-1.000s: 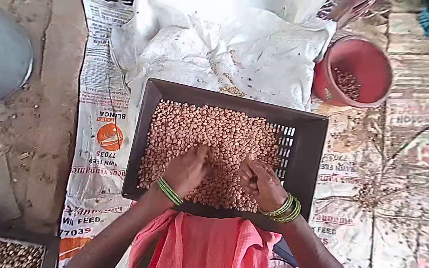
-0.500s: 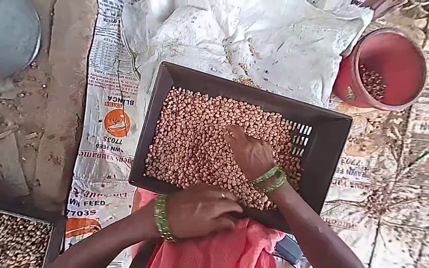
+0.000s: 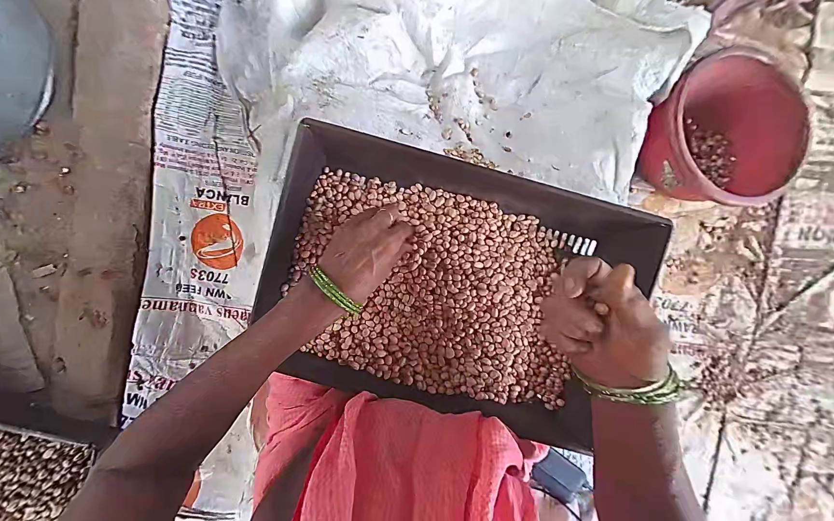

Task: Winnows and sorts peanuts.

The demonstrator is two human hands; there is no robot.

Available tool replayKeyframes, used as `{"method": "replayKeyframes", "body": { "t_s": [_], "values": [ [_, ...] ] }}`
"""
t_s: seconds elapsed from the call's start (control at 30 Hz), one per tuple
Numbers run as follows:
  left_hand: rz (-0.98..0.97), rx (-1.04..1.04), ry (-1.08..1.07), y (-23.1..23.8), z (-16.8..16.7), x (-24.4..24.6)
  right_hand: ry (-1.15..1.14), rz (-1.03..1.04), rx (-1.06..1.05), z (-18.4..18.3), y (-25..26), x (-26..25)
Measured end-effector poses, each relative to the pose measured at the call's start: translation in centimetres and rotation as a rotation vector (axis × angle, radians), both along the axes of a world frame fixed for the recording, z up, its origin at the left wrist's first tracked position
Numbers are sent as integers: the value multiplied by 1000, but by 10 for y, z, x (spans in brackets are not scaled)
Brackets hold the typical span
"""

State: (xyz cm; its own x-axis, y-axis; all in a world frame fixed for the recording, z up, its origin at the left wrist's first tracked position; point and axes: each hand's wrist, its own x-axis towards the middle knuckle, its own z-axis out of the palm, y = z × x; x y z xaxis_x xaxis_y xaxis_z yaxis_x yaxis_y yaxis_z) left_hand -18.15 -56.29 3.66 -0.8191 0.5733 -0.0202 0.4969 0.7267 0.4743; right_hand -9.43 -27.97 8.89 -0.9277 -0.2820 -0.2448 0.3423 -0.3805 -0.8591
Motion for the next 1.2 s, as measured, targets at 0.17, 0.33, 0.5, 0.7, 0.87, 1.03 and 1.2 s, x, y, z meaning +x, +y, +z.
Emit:
{"method": "replayKeyframes", "body": {
  "t_s": [0.17,0.33,0.5,0.7,0.87,1.03,1.2],
  "values": [
    [-18,-95,0,4,-4,-5,29,-38,624,-6,-12,4],
    [136,14,-128,-14,16,-7,489,196,1555,-28,-32,3],
    [292,47,-24,-47,39,-6,555,210,1681,-45,-43,-4],
    [88,327,-96,-24,62,1,-126,44,196,-15,-26,3],
    [-13,403,-33,-33,81,9,-154,165,-55,-30,-33,12],
    [174,189,-53,-99,76,37,41,179,440,-33,-76,21],
    [378,178,-204,-138,70,88,508,486,1026,-39,-115,14]
  ]
}}
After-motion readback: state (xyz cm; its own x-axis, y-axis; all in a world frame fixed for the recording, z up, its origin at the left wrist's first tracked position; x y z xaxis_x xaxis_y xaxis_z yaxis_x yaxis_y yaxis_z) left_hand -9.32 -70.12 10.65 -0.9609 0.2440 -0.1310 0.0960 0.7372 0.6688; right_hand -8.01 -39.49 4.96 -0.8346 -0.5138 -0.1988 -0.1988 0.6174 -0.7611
